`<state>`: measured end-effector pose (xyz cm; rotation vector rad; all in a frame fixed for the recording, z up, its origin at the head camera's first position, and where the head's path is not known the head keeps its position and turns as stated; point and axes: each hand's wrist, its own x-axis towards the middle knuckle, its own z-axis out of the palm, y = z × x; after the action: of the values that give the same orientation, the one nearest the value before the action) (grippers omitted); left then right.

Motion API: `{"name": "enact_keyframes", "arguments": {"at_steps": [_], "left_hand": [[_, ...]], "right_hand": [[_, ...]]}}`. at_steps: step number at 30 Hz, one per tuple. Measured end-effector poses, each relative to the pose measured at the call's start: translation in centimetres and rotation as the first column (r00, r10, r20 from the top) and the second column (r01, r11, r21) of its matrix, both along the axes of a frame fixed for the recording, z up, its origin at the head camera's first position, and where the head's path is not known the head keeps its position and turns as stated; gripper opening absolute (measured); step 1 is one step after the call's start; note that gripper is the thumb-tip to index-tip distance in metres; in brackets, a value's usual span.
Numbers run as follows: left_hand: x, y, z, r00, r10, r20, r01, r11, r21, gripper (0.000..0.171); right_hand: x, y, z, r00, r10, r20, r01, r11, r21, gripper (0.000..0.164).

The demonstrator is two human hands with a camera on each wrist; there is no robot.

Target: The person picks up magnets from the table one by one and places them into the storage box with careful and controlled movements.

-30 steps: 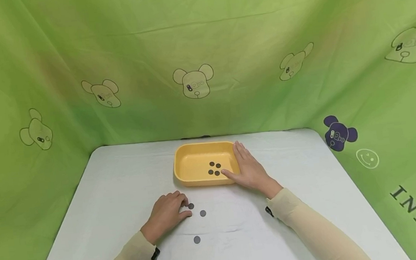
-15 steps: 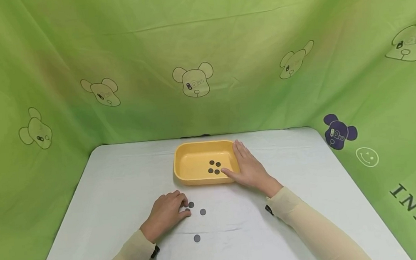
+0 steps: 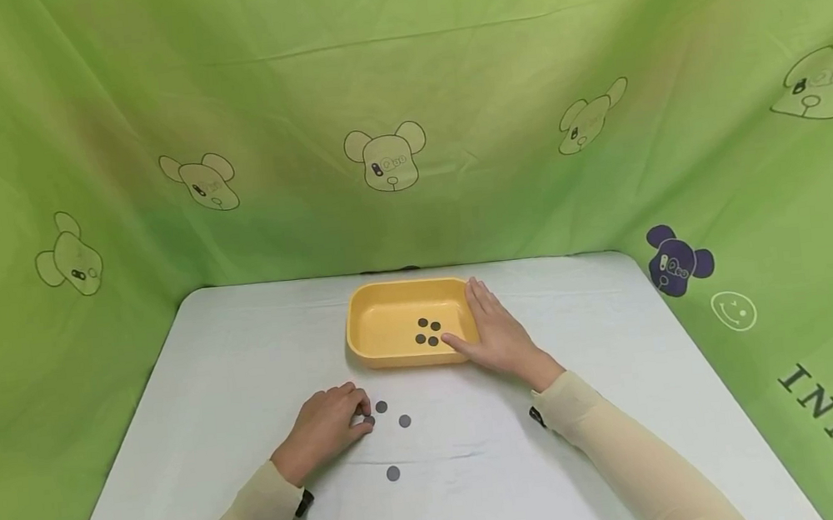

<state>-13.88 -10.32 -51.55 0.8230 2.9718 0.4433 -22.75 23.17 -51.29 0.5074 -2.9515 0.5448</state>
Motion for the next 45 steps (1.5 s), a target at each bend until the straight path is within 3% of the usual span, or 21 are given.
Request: {"name": "enact_keyframes", "arguments": {"at_steps": [7, 12, 18, 29, 34, 45], "left_hand": [[0.1, 0.1, 0.2, 0.997, -0.078, 0.007, 0.078, 0.997, 0.004, 0.022], [0.0, 0.2, 0.1, 0.987, -0.162, 0.009, 0.162, 0.987, 0.016, 0.021], [-0.2, -0.1, -0.1, 0.975, -0.215, 0.05, 0.213, 0.976, 0.033, 0.018], [-1.1, -0.8, -0.1, 0.953, -0.205, 0.225, 0.157, 0.965, 0.211, 0.009], [-1.6, -0.6, 0.2, 0.962, -0.192, 0.193, 0.136, 0.953, 0.27, 0.008], [-3.2, 0.7, 2.5, 0.971, -0.191, 0.145, 0.116, 0.904, 0.411, 0.011]], "right_hand": [[-0.1, -0.1, -0.2, 1.0, 0.001, 0.004, -0.001, 1.0, 0.005, 0.113], [-0.2, -0.1, -0.1, 1.0, 0.005, -0.002, -0.005, 1.0, 0.009, 0.112], [-0.2, -0.1, -0.1, 1.0, 0.008, 0.01, -0.008, 1.0, 0.012, 0.111], [-0.4, 0.0, -0.2, 1.0, 0.004, 0.005, -0.004, 1.0, 0.004, 0.112], [-0.3, 0.0, -0.3, 1.0, -0.001, 0.007, 0.001, 1.0, 0.0, 0.112], [-0.3, 0.0, -0.3, 1.0, -0.005, 0.019, 0.005, 1.0, -0.007, 0.112]]}}
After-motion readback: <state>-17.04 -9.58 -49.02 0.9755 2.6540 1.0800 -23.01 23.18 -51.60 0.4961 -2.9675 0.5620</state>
